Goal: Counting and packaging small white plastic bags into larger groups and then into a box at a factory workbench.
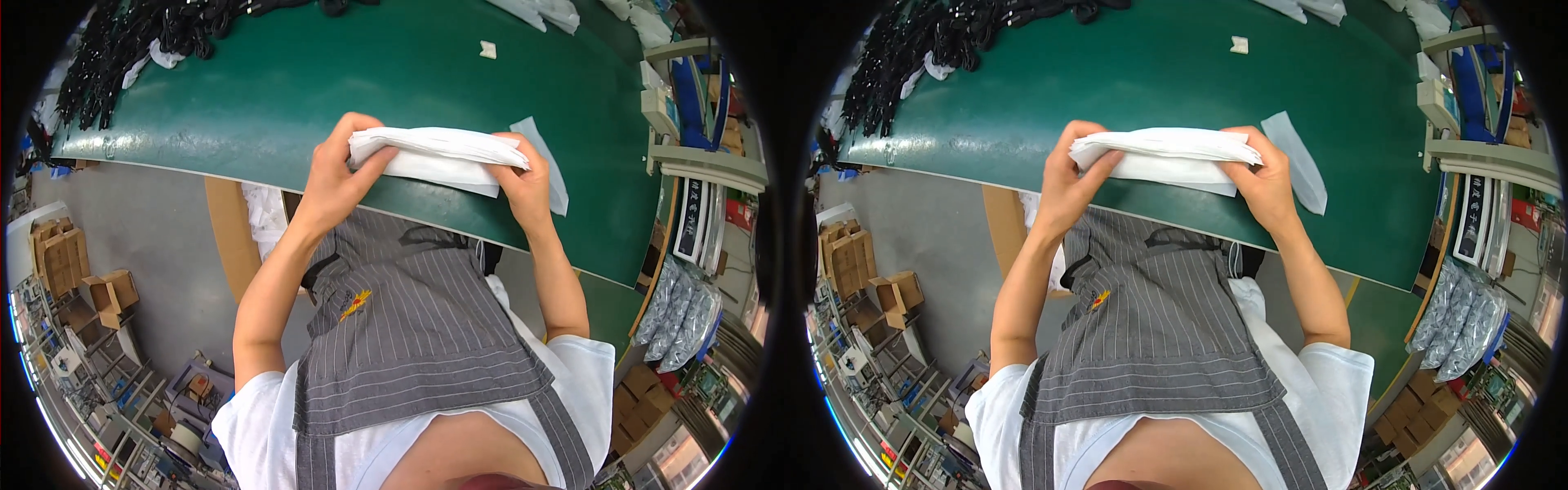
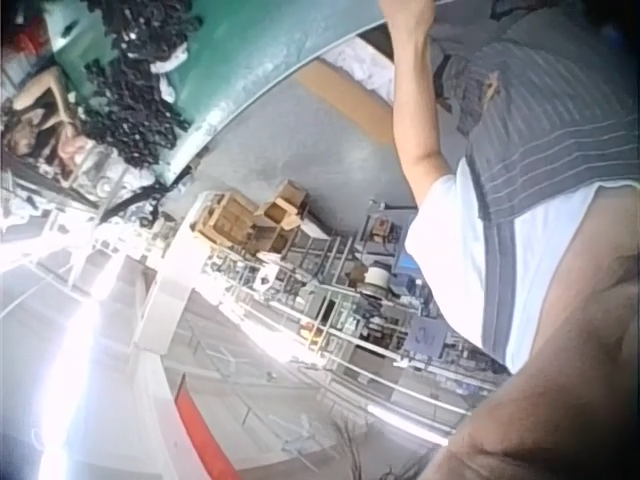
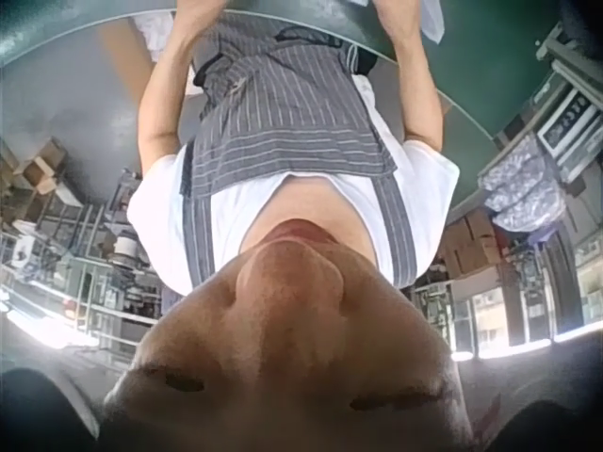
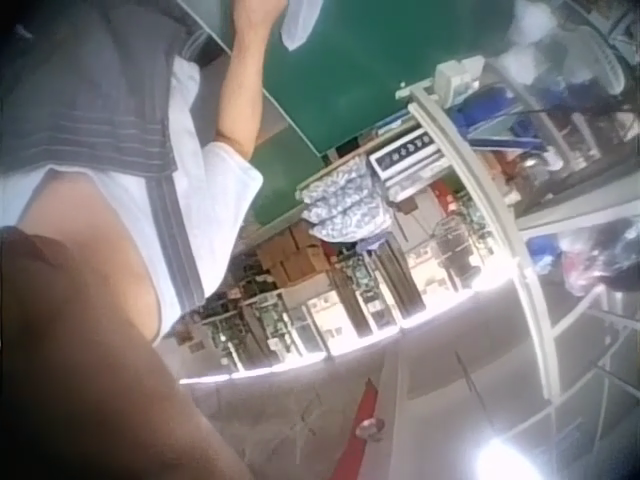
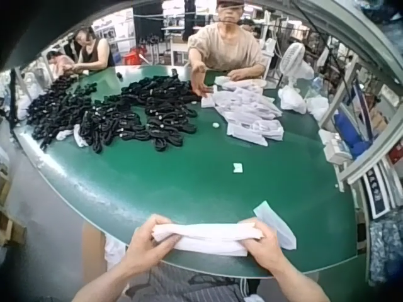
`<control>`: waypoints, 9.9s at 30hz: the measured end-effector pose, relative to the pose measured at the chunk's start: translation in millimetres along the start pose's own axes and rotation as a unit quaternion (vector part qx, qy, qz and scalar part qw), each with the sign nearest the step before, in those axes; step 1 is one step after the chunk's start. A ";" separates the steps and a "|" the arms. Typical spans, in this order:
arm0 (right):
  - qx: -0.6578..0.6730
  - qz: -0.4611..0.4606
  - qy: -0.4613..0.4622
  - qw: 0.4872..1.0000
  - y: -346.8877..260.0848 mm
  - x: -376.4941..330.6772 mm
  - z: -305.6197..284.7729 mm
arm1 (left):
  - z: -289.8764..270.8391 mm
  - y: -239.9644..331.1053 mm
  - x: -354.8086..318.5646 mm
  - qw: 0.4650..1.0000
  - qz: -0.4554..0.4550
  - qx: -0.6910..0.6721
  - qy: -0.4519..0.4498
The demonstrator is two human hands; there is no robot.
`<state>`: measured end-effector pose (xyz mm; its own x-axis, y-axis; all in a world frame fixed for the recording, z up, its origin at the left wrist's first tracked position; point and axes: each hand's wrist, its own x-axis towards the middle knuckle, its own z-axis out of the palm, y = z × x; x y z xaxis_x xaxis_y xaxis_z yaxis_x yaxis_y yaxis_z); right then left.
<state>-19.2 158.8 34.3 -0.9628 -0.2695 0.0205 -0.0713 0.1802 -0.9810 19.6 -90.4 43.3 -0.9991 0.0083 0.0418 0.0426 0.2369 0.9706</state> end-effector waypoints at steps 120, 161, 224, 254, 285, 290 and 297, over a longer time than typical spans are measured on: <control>-0.135 -0.234 -0.449 0.851 -60.6 140.3 355.7 | -212.3 -76.1 -168.6 0.757 -0.022 -0.279 0.591; 0.003 0.120 -0.061 0.991 17.4 6.7 19.7 | 70.0 -29.8 31.6 0.876 -0.200 -0.405 0.168; -0.396 -0.087 0.088 0.910 -12.4 3.1 1.6 | 40.3 -38.3 11.4 0.936 -0.197 -0.287 -0.041; 0.117 0.031 -0.100 0.988 -38.4 28.6 33.8 | 26.1 32.2 16.0 0.911 -0.215 -0.352 -0.012; -0.092 -0.040 -0.082 0.992 -12.1 35.8 56.1 | 19.2 22.4 18.4 0.995 -0.090 0.052 -0.010; -0.050 0.079 -0.136 0.986 -26.7 16.8 34.7 | 19.5 -7.0 11.4 0.992 -0.028 -0.007 0.119; 0.113 0.090 0.051 0.988 -6.5 -7.8 11.1 | 26.4 -17.2 1.8 0.974 0.067 0.006 0.217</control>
<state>-8.4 149.2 38.4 -0.9765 -0.1540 -0.1507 0.1529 -0.0021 -0.9882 17.0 -68.8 20.4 -0.8894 -0.3718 0.2660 0.1691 0.2729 0.9471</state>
